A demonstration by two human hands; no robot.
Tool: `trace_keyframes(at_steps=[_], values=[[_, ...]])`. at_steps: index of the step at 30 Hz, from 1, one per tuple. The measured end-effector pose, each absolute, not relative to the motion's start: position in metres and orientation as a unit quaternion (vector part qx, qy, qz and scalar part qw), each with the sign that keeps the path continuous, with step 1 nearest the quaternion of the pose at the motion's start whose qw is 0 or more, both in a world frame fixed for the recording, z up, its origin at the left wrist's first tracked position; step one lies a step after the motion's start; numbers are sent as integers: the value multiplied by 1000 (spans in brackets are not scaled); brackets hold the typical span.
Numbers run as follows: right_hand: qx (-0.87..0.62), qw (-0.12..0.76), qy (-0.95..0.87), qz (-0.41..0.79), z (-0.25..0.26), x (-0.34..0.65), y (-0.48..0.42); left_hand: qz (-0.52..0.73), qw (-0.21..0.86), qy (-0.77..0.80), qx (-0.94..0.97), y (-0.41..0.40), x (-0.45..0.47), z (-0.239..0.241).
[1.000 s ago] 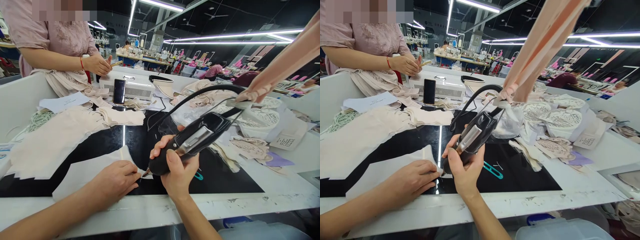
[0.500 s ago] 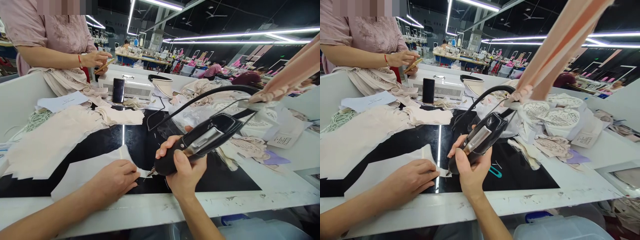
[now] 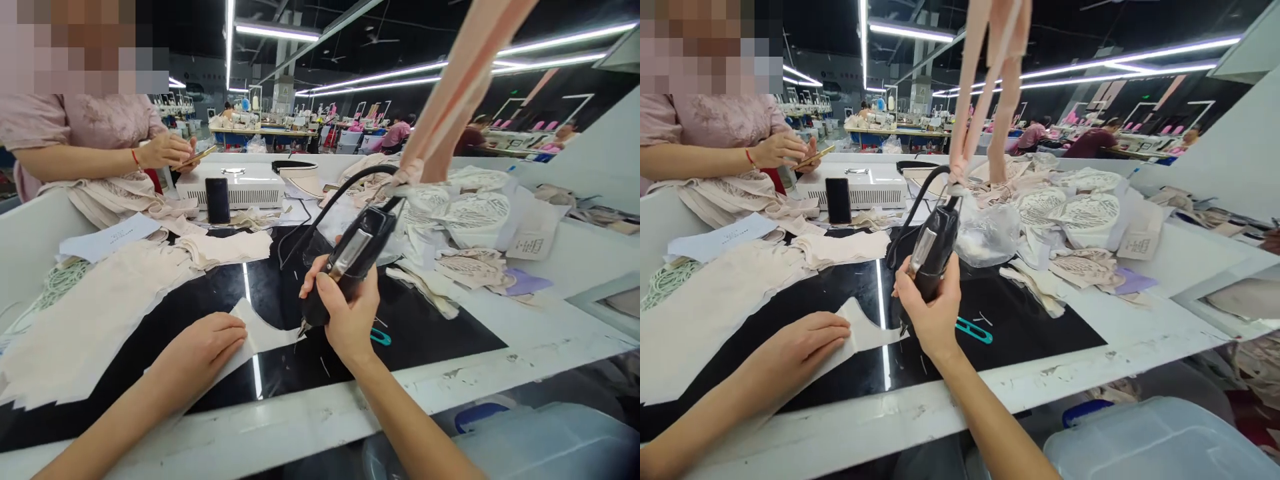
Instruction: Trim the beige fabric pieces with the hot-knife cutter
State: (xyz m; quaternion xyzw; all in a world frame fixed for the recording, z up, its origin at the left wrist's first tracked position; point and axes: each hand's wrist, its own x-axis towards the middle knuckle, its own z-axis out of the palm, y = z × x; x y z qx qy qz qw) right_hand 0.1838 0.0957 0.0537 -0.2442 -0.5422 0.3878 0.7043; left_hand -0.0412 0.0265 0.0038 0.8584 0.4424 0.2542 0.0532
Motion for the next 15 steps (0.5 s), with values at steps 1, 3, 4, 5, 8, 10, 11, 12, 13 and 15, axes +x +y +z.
trace_keyframes(at_steps=[1,3,4,5,8,10,11,12,13,15], values=[[-244,706,-540,388,54,185,98,245,58,448,858,26,-42,3],[-240,707,-536,395,57,185,100,226,70,457,857,24,-41,3],[-238,706,-534,399,58,185,100,216,78,460,858,22,-39,4],[-237,705,-533,404,59,184,98,205,87,461,859,19,-37,7],[-241,696,-533,416,62,180,93,157,134,471,858,14,-30,21],[-244,691,-537,418,62,177,92,113,161,486,851,15,-27,31],[-242,690,-539,417,61,175,92,98,162,493,849,19,-26,36],[-239,690,-542,416,60,174,92,95,153,495,850,23,-25,38],[-236,690,-544,415,59,173,93,108,137,491,854,29,-24,40],[-233,690,-546,413,58,170,95,156,110,462,866,43,-24,38]])
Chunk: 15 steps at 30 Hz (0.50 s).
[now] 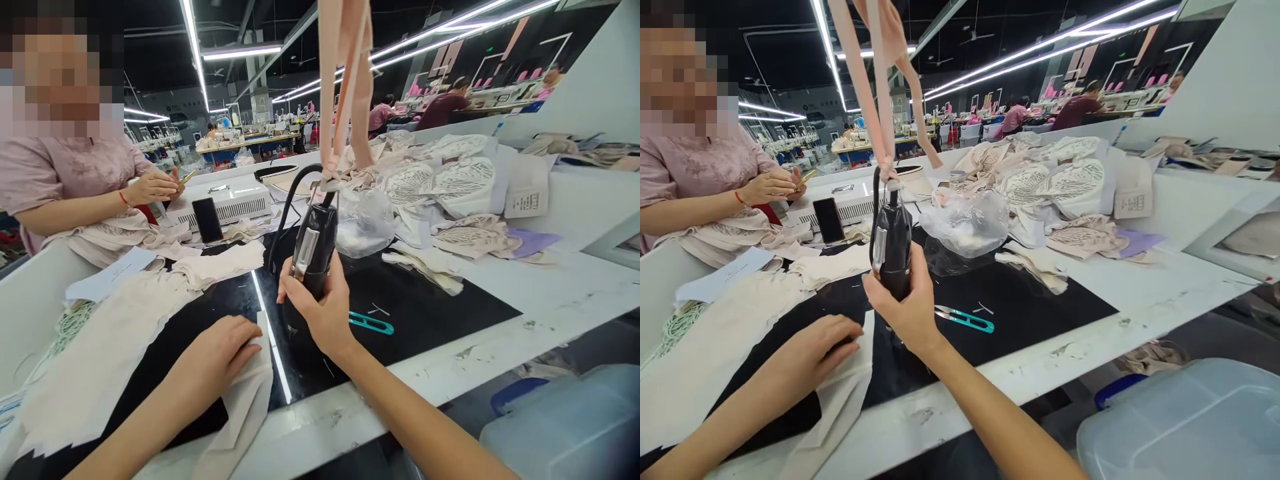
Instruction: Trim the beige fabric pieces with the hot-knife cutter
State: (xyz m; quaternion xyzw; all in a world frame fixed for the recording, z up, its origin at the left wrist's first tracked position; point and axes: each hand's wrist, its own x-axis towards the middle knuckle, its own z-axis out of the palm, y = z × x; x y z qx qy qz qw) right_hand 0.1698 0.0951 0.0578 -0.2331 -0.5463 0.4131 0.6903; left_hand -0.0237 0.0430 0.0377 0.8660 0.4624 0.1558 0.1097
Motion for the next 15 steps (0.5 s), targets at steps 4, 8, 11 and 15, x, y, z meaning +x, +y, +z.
trace_keyframes(at_steps=[4,8,11,15], values=[[-241,692,-545,407,58,164,98,185,136,440,868,62,-23,25],[-241,688,-540,422,61,157,98,148,160,460,861,62,-25,15],[-243,685,-537,429,62,152,99,130,170,464,860,59,-28,13],[-243,678,-540,437,60,146,101,109,167,476,857,56,-29,14]])
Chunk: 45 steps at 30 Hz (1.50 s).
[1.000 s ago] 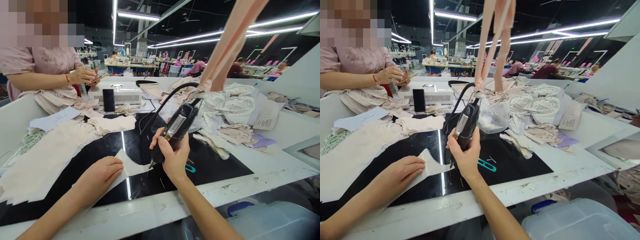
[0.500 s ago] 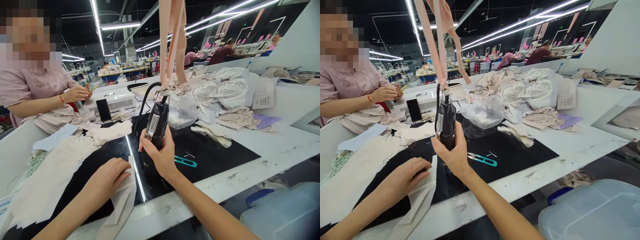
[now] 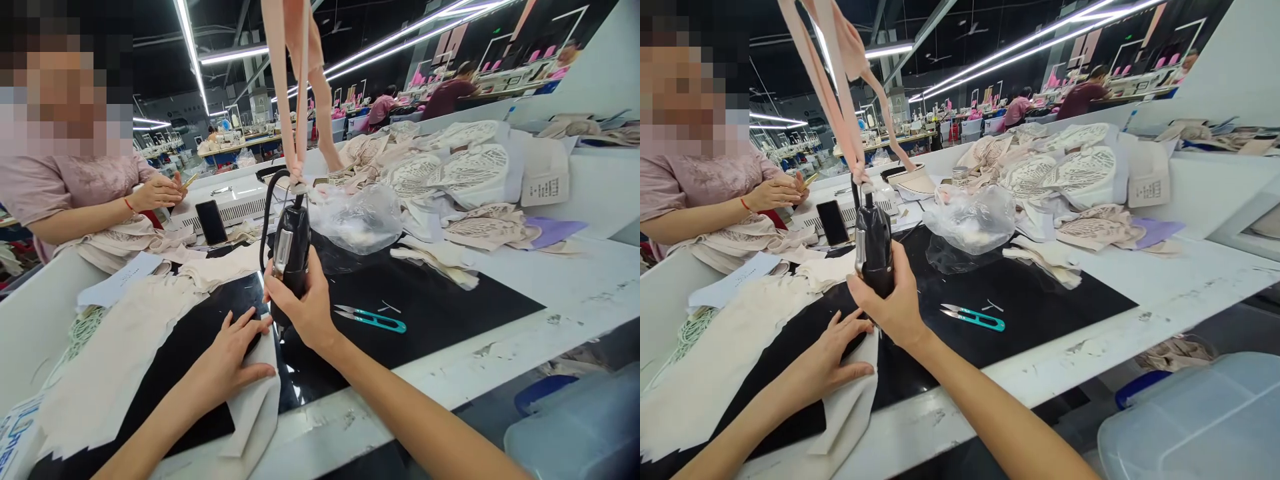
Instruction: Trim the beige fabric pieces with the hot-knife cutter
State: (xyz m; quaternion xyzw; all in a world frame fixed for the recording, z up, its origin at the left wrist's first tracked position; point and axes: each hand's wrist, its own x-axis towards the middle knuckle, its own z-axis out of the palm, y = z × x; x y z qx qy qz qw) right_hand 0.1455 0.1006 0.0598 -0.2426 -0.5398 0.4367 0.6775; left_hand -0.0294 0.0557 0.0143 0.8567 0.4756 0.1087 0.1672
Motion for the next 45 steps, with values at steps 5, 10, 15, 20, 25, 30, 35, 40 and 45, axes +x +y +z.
trace_keyframes(at_steps=[5,10,15,20,25,30,35,40,45], values=[[-236,679,-543,435,57,139,100,93,168,490,850,53,-28,17],[-231,679,-536,445,56,137,101,102,175,483,852,52,-29,17],[-227,679,-532,452,56,136,101,103,167,483,853,53,-30,16],[-226,675,-540,450,57,135,101,106,186,484,848,53,-30,16],[-236,679,-536,442,56,137,102,94,207,492,840,53,-29,17],[-234,682,-534,441,53,138,106,91,215,498,835,52,-29,16],[-232,683,-531,445,54,136,104,86,220,503,831,52,-29,16],[-234,676,-536,449,56,134,102,83,223,508,827,53,-27,19],[-231,678,-534,449,55,135,103,79,224,513,825,53,-28,18]])
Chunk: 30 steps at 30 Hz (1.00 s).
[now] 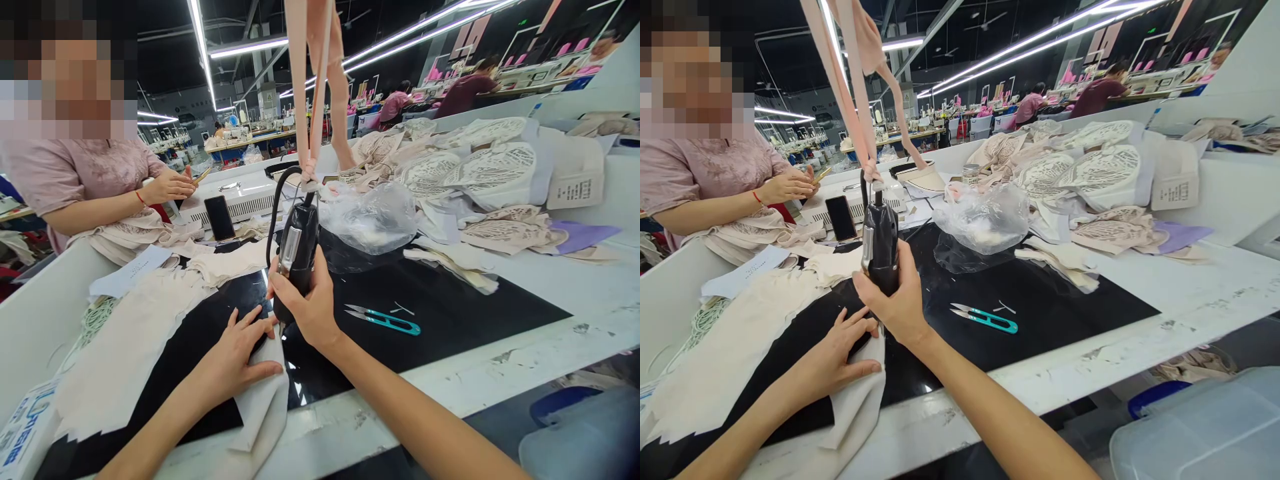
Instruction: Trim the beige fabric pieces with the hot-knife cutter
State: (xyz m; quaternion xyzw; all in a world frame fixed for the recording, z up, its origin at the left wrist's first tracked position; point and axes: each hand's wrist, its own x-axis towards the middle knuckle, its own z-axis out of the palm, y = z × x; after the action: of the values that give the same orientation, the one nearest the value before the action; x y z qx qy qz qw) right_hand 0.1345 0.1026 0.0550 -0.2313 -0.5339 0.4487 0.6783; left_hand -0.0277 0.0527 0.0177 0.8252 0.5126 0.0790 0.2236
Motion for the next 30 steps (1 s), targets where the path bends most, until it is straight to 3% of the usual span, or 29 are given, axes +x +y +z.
trace_keyframes(at_steps=[30], values=[[-242,679,-536,440,54,136,102,85,205,512,830,51,-30,14]])
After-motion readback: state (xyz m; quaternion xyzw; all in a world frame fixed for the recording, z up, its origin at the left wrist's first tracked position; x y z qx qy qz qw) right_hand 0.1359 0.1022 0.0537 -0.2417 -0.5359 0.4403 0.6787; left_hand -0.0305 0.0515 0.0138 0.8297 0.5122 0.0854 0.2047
